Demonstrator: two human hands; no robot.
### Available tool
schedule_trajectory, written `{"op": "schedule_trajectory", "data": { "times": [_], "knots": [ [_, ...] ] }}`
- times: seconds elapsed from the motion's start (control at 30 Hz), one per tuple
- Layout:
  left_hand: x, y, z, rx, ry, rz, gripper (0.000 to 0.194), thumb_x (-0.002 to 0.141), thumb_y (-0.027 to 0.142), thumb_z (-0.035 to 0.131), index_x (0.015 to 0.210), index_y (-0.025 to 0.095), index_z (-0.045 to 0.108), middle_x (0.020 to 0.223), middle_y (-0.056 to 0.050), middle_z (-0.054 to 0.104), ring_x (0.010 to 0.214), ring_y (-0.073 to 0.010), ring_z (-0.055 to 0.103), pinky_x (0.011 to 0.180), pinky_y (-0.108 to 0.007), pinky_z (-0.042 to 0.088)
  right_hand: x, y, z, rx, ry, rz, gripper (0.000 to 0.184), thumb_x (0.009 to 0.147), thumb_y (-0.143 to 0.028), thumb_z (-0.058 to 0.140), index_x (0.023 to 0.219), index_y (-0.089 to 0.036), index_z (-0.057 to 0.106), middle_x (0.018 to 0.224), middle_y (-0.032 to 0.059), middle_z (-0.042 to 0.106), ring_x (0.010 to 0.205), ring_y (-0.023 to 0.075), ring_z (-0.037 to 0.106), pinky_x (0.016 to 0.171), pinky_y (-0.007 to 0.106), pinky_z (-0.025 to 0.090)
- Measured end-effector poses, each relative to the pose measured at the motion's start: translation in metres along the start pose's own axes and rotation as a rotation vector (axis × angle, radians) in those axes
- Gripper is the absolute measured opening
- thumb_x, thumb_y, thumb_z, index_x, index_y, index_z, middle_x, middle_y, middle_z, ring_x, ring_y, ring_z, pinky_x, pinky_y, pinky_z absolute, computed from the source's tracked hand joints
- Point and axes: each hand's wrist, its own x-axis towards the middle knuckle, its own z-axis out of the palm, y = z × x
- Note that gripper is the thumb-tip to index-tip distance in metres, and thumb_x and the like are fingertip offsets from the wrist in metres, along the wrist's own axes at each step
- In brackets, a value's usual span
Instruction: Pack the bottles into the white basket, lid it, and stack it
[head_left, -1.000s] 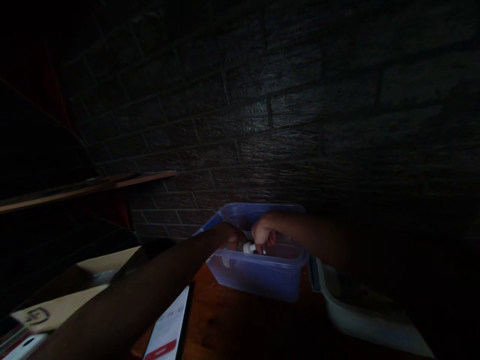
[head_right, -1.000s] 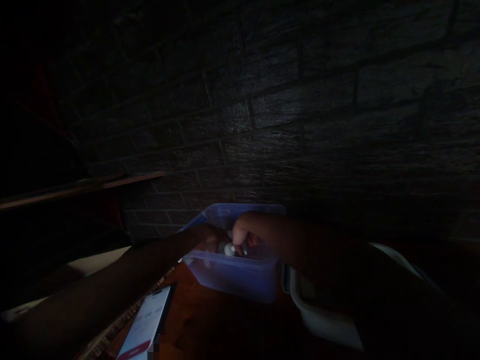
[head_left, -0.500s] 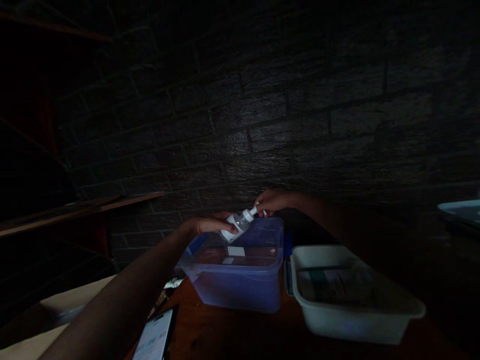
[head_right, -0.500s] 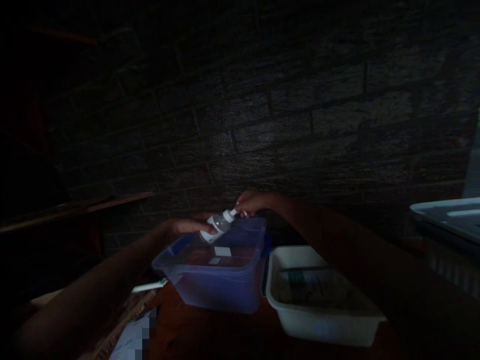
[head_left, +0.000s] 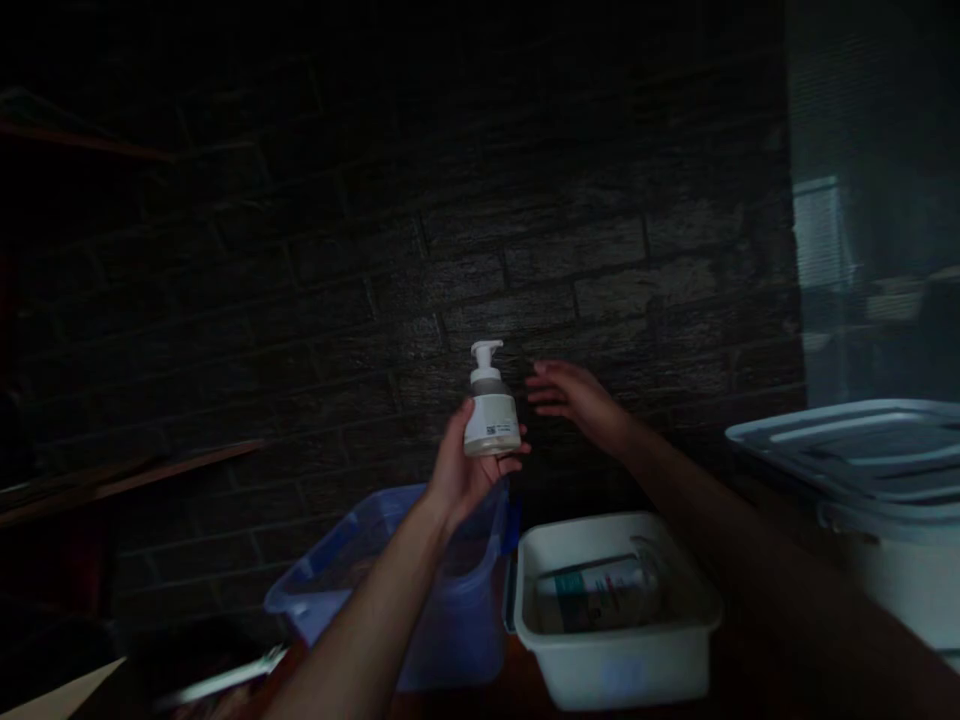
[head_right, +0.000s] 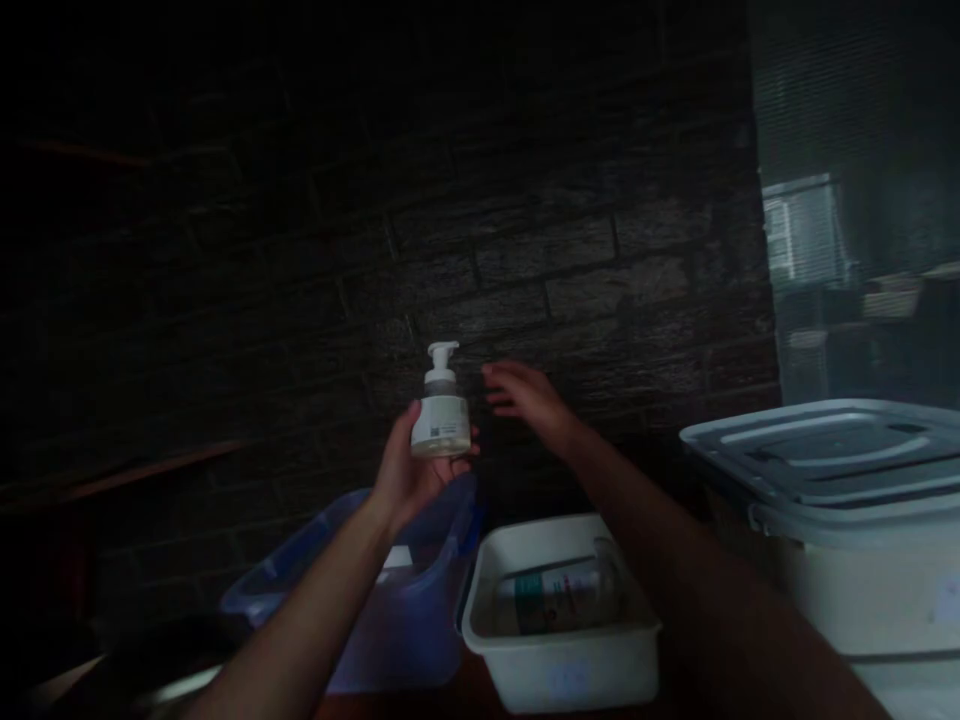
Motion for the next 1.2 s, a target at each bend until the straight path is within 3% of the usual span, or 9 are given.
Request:
{"op": "schedule_trajectory", "data": {
  "times": [0.1, 0.17, 0.3, 0.43, 0.5, 0.6, 0.67, 0.93, 1.2],
  "knots": [
    [-0.005, -0.024, 0.036, -0.202, 0.057, 0.012, 0.054, 0.1, 0.06, 0.048, 0.126, 0.015, 0.062, 0.096, -0.008, 0.076, 0.076, -0.02, 0.075, 0.066, -0.03, 0.06, -0.035, 0.022, -0.004, -0.019, 0.041, -0.023, 0.052, 0.091, -0.054, 0.068, 0.129, -0.018, 0.062, 0.123, 0.012, 0.072, 0.107, 0.0242, 0.07, 0.088, 0.037, 0.058],
    [-0.007, -0.041, 0.05, -0.282, 0.104, 0.015, 0.042, 0.101, 0.049, 0.053, 0.122, 0.014, 0.064, 0.097, -0.009, 0.077, 0.076, -0.0208, 0.074, 0.065, -0.031, 0.061, -0.051, 0.036, -0.007, -0.041, 0.03, -0.059, 0.052, 0.09, -0.053, 0.07, 0.13, -0.02, 0.064, 0.118, 0.0091, 0.074, 0.106, 0.0242, 0.071, 0.089, 0.036, 0.057],
    [-0.003, -0.076, 0.058, -0.335, 0.17, 0.05, 0.035, 0.095, 0.035, 0.057, 0.124, 0.016, 0.063, 0.106, -0.01, 0.076, 0.09, -0.025, 0.074, 0.063, -0.032, 0.06, -0.063, 0.053, -0.017, -0.105, 0.027, -0.107, 0.043, 0.097, -0.055, 0.063, 0.125, -0.024, 0.073, 0.109, 0.0059, 0.077, 0.093, 0.0229, 0.071, 0.079, 0.035, 0.056],
    [0.004, -0.1, 0.057, -0.272, 0.23, 0.137, 0.054, 0.083, 0.041, 0.075, 0.132, 0.024, 0.06, 0.118, -0.009, 0.074, 0.107, -0.0288, 0.072, 0.071, -0.033, 0.06, -0.066, 0.061, -0.025, -0.07, 0.022, -0.014, 0.049, 0.1, -0.062, 0.054, 0.135, -0.032, 0.068, 0.097, 0.0038, 0.076, 0.079, 0.022, 0.07, 0.066, 0.035, 0.058],
    [0.005, -0.102, 0.059, -0.235, 0.254, 0.173, 0.063, 0.081, 0.048, 0.08, 0.136, 0.026, 0.059, 0.126, -0.01, 0.073, 0.116, -0.0305, 0.069, 0.083, -0.036, 0.06, -0.068, 0.061, -0.027, -0.008, -0.004, 0.035, 0.05, 0.1, -0.063, 0.055, 0.14, -0.037, 0.064, 0.101, 0.0027, 0.076, 0.081, 0.0231, 0.072, 0.067, 0.038, 0.062],
    [0.002, -0.095, 0.063, -0.156, 0.244, 0.196, 0.067, 0.083, 0.049, 0.081, 0.142, 0.027, 0.058, 0.137, -0.009, 0.069, 0.127, -0.0306, 0.065, 0.102, -0.039, 0.054, -0.071, 0.057, -0.027, 0.046, 0.02, -0.029, 0.045, 0.098, -0.057, 0.062, 0.138, -0.036, 0.067, 0.119, 0.0021, 0.076, 0.107, 0.0258, 0.071, 0.092, 0.043, 0.06],
    [-0.001, -0.088, 0.063, -0.105, 0.216, 0.207, 0.064, 0.084, 0.046, 0.081, 0.141, 0.028, 0.06, 0.139, -0.008, 0.069, 0.131, -0.03, 0.062, 0.109, -0.039, 0.05, -0.072, 0.056, -0.026, 0.08, 0.054, -0.029, 0.045, 0.098, -0.056, 0.063, 0.137, -0.034, 0.068, 0.128, 0.0028, 0.074, 0.117, 0.0275, 0.068, 0.1, 0.045, 0.056],
    [-0.002, -0.087, 0.053, -0.186, 0.21, 0.172, 0.058, 0.09, 0.046, 0.075, 0.143, 0.027, 0.062, 0.142, -0.009, 0.068, 0.131, -0.0317, 0.063, 0.104, -0.041, 0.055, -0.073, 0.065, -0.018, 0.195, 0.141, -0.049, 0.046, 0.097, -0.055, 0.065, 0.137, -0.032, 0.067, 0.134, 0.0038, 0.072, 0.125, 0.0291, 0.066, 0.109, 0.047, 0.051],
    [-0.004, -0.084, 0.052, -0.182, 0.146, 0.253, 0.056, 0.092, 0.041, 0.074, 0.145, 0.03, 0.062, 0.151, -0.007, 0.062, 0.138, -0.0344, 0.058, 0.104, -0.042, 0.055, -0.076, 0.056, -0.018, 0.302, 0.153, -0.055, 0.047, 0.098, -0.053, 0.066, 0.14, -0.032, 0.064, 0.139, 0.0048, 0.07, 0.125, 0.0303, 0.066, 0.105, 0.048, 0.053]
  ]
}}
